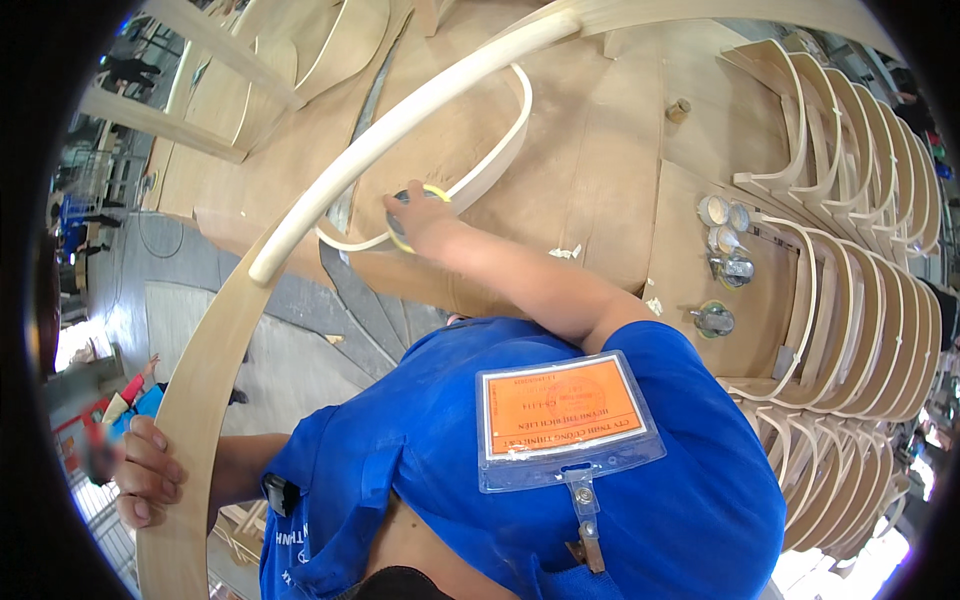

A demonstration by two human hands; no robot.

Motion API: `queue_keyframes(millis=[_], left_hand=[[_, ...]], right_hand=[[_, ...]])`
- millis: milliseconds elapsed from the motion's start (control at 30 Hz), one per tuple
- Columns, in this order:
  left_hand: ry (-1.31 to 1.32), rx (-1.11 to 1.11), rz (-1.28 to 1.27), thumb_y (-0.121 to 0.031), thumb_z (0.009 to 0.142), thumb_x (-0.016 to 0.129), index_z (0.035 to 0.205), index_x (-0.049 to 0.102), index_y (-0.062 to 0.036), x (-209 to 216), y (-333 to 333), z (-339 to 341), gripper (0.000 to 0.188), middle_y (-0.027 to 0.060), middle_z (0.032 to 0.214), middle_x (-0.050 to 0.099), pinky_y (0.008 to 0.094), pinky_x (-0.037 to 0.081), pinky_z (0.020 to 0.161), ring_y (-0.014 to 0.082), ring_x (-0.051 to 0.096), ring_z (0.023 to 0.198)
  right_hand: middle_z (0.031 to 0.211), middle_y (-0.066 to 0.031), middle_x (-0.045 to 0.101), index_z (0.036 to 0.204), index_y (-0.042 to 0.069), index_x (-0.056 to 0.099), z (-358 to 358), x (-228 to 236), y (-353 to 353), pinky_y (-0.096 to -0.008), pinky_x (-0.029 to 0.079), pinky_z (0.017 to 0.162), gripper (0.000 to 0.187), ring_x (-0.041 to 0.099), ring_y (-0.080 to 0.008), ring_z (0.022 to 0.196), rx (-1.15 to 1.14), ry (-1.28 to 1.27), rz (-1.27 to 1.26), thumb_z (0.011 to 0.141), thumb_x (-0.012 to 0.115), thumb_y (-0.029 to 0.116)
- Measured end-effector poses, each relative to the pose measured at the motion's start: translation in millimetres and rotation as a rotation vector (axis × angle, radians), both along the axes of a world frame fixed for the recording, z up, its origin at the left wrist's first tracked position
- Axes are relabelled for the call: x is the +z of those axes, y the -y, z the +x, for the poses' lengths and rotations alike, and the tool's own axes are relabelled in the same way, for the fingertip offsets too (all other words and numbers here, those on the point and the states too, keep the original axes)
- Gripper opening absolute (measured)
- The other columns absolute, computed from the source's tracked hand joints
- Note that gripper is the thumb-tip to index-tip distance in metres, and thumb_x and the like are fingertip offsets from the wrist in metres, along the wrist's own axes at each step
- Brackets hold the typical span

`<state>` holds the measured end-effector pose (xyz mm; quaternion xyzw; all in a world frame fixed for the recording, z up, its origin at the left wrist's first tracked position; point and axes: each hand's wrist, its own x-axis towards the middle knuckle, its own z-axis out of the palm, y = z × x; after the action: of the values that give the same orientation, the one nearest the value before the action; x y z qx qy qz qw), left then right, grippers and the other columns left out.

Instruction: The person applies filler to a wooden chair frame and uses a power sander to smooth the surface. They repeatedly reposition the chair to access different areas, then inspect the finished surface by hand.

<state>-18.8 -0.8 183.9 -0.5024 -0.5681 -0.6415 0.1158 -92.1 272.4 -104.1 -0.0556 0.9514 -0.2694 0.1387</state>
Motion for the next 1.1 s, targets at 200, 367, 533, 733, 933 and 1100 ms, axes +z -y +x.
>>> queue_keyframes(millis=[200,367,533,733,933,1100], left_hand=[[-0.008,0.0,-0.014,-0.026,0.091,0.044,0.095,0.057,-0.0169,2,-1,-6,0.016,-0.003,0.069,0.046,0.0337,0.032,0.07,0.0116,0.044,0.063],[-0.002,0.004,0.012,-0.025,0.092,0.043,0.093,0.055,-0.0154,0,-4,-8,0.016,-0.0025,0.067,0.046,0.0336,0.033,0.07,0.0117,0.044,0.062],[0.011,0.088,0.039,-0.026,0.091,0.044,0.086,0.056,-0.018,0,-11,-4,0.015,-0.0035,0.064,0.048,0.0321,0.035,0.068,0.0111,0.047,0.058],[-0.03,0.112,0.055,-0.024,0.092,0.042,0.082,0.051,-0.0166,-3,-15,-3,0.015,-0.0027,0.063,0.046,0.0314,0.035,0.066,0.0112,0.045,0.058],[-0.041,0.106,0.03,-0.023,0.093,0.041,0.08,0.047,-0.0165,-1,-13,-5,0.016,-0.0022,0.063,0.043,0.0315,0.034,0.065,0.0109,0.043,0.056],[-0.071,0.139,0.06,-0.024,0.093,0.042,0.083,0.048,-0.016,-3,-14,-5,0.014,-0.0018,0.063,0.044,0.0324,0.035,0.064,0.0116,0.043,0.055]], right_hand=[[0.125,-0.0208,0.041,0.134,0.025,0.042,9,-27,-97,-0.0432,0.052,0.084,0.066,0.059,-0.0399,0.1,-0.194,-0.089,0.007,0.076,0.06,0.0],[0.124,-0.0202,0.042,0.132,0.026,0.044,-5,-41,-170,-0.0451,0.05,0.085,0.065,0.058,-0.0389,0.102,-0.317,-0.24,0.027,0.074,0.068,0.01],[0.125,-0.0201,0.042,0.136,0.028,0.037,-45,-38,-213,-0.0445,0.049,0.087,0.071,0.056,-0.039,0.106,-0.381,-0.145,0.163,0.075,0.071,0.016],[0.129,-0.02,0.04,0.139,0.029,0.031,-97,-30,-237,-0.0446,0.049,0.09,0.074,0.055,-0.0385,0.109,-0.413,-0.106,0.211,0.077,0.07,0.016],[0.128,-0.0216,0.041,0.138,0.026,0.035,-75,-35,-227,-0.0439,0.047,0.093,0.074,0.053,-0.0391,0.111,-0.393,-0.126,0.184,0.074,0.07,0.012],[0.126,-0.0224,0.042,0.138,0.024,0.038,-15,-43,-175,-0.0436,0.048,0.091,0.073,0.054,-0.0401,0.109,-0.341,-0.212,0.057,0.073,0.068,0.009]])
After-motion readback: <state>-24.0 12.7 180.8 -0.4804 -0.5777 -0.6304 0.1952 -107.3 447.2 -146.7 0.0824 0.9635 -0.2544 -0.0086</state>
